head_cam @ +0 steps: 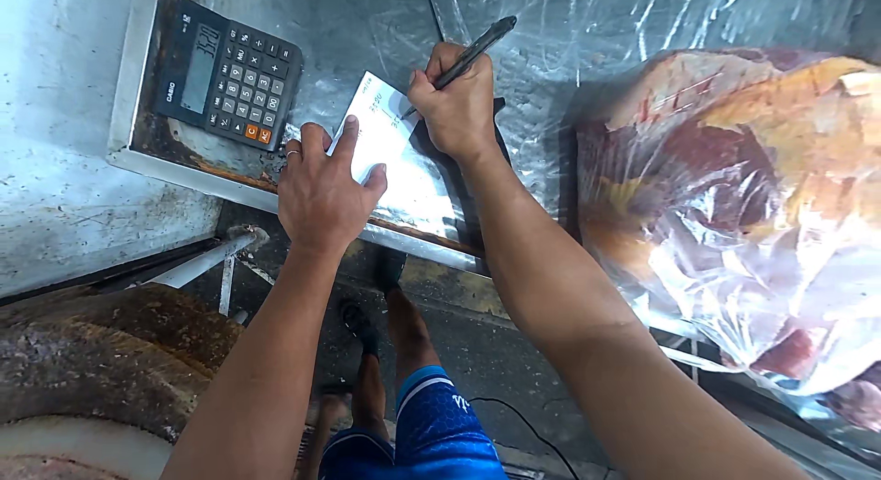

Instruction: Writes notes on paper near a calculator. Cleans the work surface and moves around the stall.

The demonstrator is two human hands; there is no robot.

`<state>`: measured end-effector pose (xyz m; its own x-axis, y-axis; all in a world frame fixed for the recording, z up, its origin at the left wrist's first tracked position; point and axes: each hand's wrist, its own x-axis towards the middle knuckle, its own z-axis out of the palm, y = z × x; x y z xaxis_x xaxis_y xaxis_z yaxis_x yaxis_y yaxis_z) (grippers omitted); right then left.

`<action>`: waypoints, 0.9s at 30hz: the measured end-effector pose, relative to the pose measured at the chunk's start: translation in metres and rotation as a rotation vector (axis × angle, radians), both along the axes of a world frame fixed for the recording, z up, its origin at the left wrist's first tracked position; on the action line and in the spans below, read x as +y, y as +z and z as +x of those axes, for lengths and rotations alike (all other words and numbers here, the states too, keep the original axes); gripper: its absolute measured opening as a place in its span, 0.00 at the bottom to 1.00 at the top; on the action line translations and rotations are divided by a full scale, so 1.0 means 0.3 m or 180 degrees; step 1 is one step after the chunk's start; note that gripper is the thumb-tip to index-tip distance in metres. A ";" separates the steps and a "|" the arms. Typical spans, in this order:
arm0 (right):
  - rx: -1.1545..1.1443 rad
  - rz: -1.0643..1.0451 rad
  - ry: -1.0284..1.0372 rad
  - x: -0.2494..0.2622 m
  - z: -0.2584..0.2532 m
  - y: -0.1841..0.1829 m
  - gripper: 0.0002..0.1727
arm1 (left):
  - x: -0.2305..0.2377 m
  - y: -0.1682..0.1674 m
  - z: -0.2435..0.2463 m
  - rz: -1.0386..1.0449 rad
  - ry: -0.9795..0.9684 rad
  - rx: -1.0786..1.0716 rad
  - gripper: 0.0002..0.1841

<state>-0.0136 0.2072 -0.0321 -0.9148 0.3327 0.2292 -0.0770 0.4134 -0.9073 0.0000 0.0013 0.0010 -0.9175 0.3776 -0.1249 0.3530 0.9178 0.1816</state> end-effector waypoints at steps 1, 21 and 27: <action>0.0000 -0.0006 0.0007 -0.002 -0.001 0.002 0.18 | -0.002 0.000 -0.001 0.0002 -0.0006 0.0005 0.38; 0.0174 -0.0175 -0.0311 0.001 -0.015 0.000 0.18 | 0.004 -0.001 -0.004 -0.0025 0.0004 0.0016 0.39; 0.0097 0.0003 -0.0290 0.002 -0.017 -0.006 0.16 | 0.005 -0.003 -0.006 -0.0053 0.0010 0.0024 0.39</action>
